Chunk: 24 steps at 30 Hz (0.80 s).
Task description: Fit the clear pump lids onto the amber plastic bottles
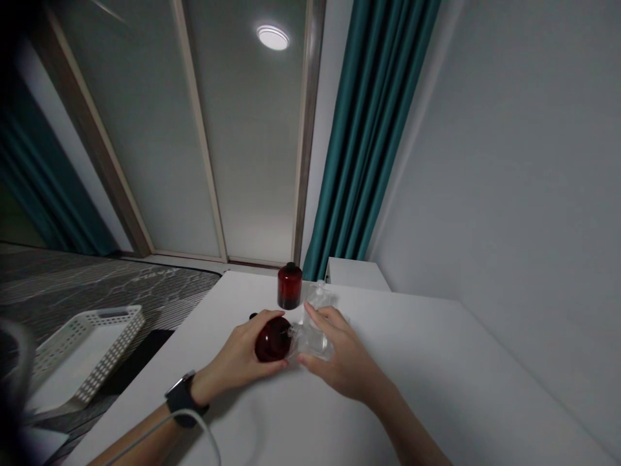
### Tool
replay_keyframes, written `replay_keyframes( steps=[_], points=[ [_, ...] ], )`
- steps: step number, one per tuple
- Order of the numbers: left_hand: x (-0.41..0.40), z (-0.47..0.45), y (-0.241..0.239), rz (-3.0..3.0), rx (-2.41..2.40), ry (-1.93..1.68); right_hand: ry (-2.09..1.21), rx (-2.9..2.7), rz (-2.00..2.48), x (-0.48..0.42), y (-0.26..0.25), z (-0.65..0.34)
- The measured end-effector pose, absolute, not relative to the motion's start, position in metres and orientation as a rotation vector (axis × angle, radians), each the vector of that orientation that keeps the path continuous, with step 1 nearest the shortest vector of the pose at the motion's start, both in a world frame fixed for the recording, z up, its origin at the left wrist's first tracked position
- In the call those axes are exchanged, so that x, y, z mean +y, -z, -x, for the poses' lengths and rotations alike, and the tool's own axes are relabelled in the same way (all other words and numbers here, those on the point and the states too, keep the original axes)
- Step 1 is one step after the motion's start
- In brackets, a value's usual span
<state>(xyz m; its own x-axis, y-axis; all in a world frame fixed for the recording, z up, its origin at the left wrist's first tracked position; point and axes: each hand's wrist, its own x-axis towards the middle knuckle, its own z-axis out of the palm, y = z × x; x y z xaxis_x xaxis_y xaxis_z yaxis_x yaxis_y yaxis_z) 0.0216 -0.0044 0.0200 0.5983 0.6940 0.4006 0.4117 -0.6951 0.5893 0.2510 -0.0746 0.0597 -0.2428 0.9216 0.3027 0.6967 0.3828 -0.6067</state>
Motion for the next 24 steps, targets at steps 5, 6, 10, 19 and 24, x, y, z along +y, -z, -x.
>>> replay_keyframes(
  steps=[5, 6, 10, 19, 24],
  points=[
    [-0.005, -0.022, -0.020, -2.357, 0.876, -0.905, -0.455, -2.046, 1.349, -0.072, -0.065, -0.252],
    [-0.005, -0.022, -0.020, -2.352, 0.876, -0.914, -0.450, -2.051, 1.340, -0.072, -0.066, -0.252],
    [-0.006, -0.023, -0.019, -2.325, 0.886, -0.944, -0.438, -2.066, 1.323, -0.071, -0.069, -0.252],
    [-0.006, -0.023, -0.016, -2.285, 0.856, -0.965, -0.463, -2.092, 1.323, -0.069, -0.074, -0.251],
    [-0.006, -0.024, -0.016, -2.263, 0.858, -0.972, -0.442, -2.108, 1.319, -0.068, -0.077, -0.251]
  ],
)
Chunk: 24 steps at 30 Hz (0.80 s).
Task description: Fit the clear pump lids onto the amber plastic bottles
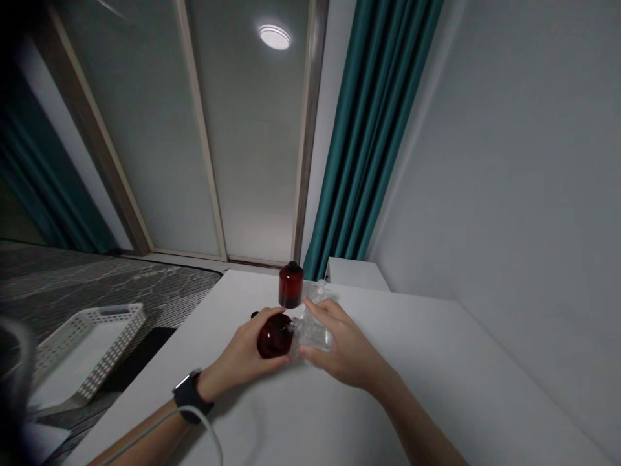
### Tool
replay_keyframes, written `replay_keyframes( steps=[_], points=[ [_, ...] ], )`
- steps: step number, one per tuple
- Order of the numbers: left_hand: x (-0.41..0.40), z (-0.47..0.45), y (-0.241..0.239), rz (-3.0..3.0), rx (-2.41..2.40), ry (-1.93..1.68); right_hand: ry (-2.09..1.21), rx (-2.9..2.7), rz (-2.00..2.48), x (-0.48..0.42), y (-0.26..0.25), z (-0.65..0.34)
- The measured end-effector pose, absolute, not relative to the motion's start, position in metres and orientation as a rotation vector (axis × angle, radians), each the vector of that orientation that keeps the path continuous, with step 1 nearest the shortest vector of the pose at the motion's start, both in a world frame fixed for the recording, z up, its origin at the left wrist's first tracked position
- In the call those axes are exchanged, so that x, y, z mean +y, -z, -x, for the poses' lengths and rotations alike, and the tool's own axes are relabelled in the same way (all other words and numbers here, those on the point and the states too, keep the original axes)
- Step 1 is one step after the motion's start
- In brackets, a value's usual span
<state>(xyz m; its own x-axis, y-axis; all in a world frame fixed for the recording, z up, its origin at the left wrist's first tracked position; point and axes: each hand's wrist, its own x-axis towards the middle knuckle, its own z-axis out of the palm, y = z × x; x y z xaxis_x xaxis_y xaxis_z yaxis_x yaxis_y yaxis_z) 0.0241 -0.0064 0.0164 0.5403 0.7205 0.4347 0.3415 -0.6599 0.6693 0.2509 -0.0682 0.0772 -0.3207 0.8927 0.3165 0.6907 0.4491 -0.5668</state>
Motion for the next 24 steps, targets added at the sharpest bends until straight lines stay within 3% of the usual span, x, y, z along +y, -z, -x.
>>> replay_keyframes(
  steps=[24],
  points=[
    [-0.0082, -0.0248, -0.0123, -2.207, 0.836, -1.030, -0.456, -2.135, 1.336, -0.0685, -0.0876, -0.2492]
  ],
)
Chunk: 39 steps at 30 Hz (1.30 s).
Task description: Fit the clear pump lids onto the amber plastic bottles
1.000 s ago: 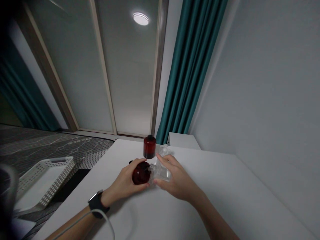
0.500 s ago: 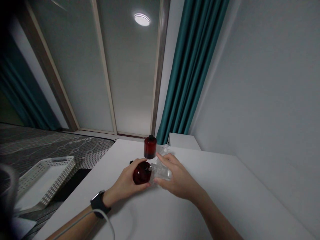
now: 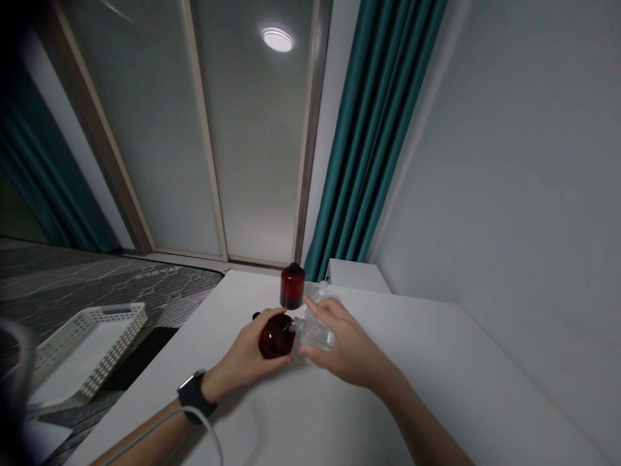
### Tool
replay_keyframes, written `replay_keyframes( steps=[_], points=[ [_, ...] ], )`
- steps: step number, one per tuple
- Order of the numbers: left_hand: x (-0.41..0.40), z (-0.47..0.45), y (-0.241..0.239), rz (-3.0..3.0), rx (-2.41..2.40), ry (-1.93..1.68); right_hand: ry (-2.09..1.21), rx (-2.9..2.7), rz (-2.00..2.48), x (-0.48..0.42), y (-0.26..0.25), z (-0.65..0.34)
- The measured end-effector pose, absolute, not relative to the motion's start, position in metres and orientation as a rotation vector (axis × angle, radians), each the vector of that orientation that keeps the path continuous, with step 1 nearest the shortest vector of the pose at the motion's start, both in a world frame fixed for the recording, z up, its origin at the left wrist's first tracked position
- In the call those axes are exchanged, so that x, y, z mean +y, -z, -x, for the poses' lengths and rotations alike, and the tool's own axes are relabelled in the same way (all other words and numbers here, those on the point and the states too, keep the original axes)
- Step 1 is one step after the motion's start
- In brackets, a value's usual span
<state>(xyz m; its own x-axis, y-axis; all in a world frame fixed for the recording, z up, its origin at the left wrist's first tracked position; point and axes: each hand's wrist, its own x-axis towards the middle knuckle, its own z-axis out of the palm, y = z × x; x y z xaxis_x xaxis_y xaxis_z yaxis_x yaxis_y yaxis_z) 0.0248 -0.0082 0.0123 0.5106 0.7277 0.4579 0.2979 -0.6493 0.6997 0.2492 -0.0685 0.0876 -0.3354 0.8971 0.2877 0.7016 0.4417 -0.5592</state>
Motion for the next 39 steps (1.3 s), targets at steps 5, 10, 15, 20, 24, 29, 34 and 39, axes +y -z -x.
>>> replay_keyframes(
  steps=[5, 10, 15, 20, 24, 29, 34, 39],
  points=[
    [-0.007, -0.026, -0.010, -2.181, 0.824, -1.027, -0.481, -2.145, 1.350, -0.068, -0.089, -0.249],
    [-0.007, -0.025, -0.010, -2.167, 0.806, -1.045, -0.495, -2.143, 1.366, -0.070, -0.090, -0.249],
    [-0.007, -0.026, -0.009, -2.146, 0.796, -1.052, -0.495, -2.151, 1.353, -0.069, -0.091, -0.249],
    [-0.007, -0.027, -0.008, -2.132, 0.803, -1.062, -0.495, -2.157, 1.350, -0.068, -0.092, -0.249],
    [-0.007, -0.028, -0.008, -2.111, 0.797, -1.072, -0.494, -2.156, 1.356, -0.069, -0.093, -0.249],
    [-0.008, -0.028, -0.007, -2.067, 0.795, -1.080, -0.487, -2.164, 1.341, -0.069, -0.093, -0.250],
    [-0.009, -0.029, -0.006, -2.035, 0.777, -1.079, -0.460, -2.186, 1.321, -0.068, -0.095, -0.250],
    [-0.010, -0.029, -0.008, -2.015, 0.779, -1.090, -0.446, -2.195, 1.316, -0.067, -0.098, -0.249]
  ],
)
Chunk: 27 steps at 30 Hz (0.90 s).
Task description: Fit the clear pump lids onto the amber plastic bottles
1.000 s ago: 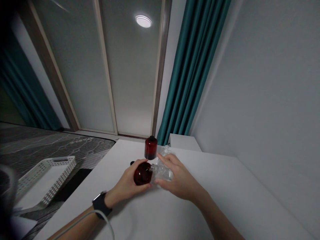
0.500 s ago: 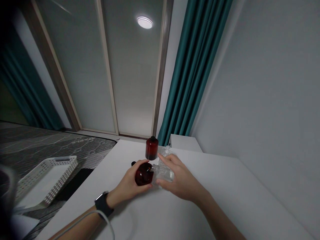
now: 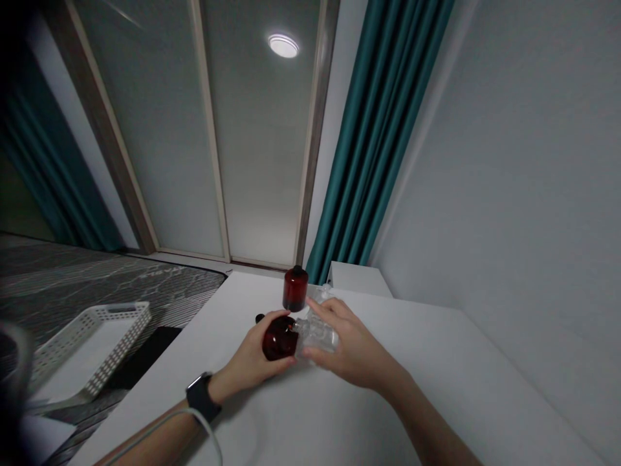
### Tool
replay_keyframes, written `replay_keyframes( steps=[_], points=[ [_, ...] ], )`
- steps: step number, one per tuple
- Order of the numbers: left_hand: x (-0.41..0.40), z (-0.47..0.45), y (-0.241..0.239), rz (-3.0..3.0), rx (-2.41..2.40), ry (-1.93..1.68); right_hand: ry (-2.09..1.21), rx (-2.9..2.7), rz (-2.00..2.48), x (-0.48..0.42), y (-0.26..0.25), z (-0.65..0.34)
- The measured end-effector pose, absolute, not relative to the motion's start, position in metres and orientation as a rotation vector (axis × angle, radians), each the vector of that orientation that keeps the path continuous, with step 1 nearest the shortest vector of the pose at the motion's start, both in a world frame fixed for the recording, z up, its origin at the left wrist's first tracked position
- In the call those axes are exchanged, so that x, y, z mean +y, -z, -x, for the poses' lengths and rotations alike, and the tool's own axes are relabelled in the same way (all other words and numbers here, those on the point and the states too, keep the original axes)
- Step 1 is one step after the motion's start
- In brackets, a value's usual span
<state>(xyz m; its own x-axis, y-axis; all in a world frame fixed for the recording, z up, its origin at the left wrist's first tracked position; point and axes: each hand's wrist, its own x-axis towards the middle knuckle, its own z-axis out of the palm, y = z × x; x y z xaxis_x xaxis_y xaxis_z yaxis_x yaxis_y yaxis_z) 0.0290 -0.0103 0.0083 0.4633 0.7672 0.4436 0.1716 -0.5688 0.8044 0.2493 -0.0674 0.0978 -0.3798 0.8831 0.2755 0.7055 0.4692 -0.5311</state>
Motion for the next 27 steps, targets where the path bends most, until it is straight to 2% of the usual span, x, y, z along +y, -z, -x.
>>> replay_keyframes(
  steps=[27],
  points=[
    [-0.013, -0.031, -0.011, -1.917, 0.754, -1.082, -0.441, -2.228, 1.343, -0.068, -0.109, -0.245]
  ],
)
